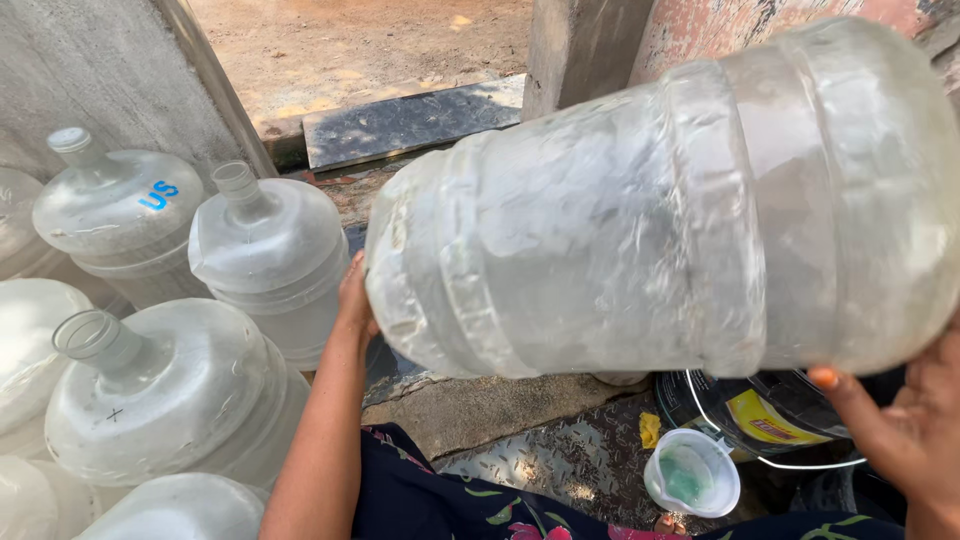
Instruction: The person sits on a wet floor and repeatedly rinses large transparent water containers by scooping water from a bucket with a small jug, pouring it into the containers, shaking them, and emptying the water. The person handles multiple containers one at a time and places them upright after rinsing.
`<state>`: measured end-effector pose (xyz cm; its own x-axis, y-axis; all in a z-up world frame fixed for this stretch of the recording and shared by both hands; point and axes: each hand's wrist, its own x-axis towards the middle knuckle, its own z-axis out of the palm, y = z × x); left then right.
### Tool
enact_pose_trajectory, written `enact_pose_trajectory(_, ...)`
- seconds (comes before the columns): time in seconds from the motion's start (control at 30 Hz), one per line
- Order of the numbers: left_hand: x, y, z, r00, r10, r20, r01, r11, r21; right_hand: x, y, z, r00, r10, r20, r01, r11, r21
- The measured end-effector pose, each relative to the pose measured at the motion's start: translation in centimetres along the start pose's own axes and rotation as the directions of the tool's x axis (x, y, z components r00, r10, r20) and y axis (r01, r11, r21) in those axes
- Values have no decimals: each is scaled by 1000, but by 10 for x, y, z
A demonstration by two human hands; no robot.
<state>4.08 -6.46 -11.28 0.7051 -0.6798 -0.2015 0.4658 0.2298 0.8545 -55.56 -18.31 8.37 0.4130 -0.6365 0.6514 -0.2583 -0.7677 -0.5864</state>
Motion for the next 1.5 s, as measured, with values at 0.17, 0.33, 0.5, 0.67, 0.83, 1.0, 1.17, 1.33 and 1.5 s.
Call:
enact_pose_trajectory(0.17, -6, -6, 4, 979, -200, -47, 199, 862, 466, 30, 110, 33, 847, 498, 186, -530, 813, 239)
enact_pose_trajectory(0.33, 2, -17, -12, 909, -360, -212, 397, 585, 708, -41, 238, 100, 283, 844, 455, -949, 316, 3)
enact_pose_trajectory(0.5, -13, 13, -6, 963, -144, -226, 267, 603, 752, -38, 212, 114, 378, 793, 478, -916, 396, 67)
enact_pose_trajectory(0.67, -63, 86, 11, 706, 643, 297, -702, 691, 171, 0, 119, 38, 956, 265, 125, -293, 833, 469)
enact_pose_trajectory(0.83, -91, 89, 26, 681, 637, 362, -559, 771, -304, -5, 109, 11, 999, 35, -40, -13, 884, 468)
enact_pose_trajectory(1.0, -83, 74, 29, 719, 638, 278, -601, 770, -213, -17, 140, 29, 986, -155, -66, 160, 983, 85)
enact_pose_trajectory(1.17, -59, 56, 27, 953, 280, 113, -301, 910, 286, -24, 171, 50, 951, 288, 108, -305, 829, 469)
enact_pose_trajectory(1.33, -34, 13, 20, 898, -416, -141, 375, 557, 741, -19, 212, 74, 495, 761, 420, -849, 526, 47)
enact_pose_trajectory(1.5, -39, 5, 21, 878, -447, -169, 394, 475, 787, -7, 206, 84, 442, 818, 369, -869, 493, -53)
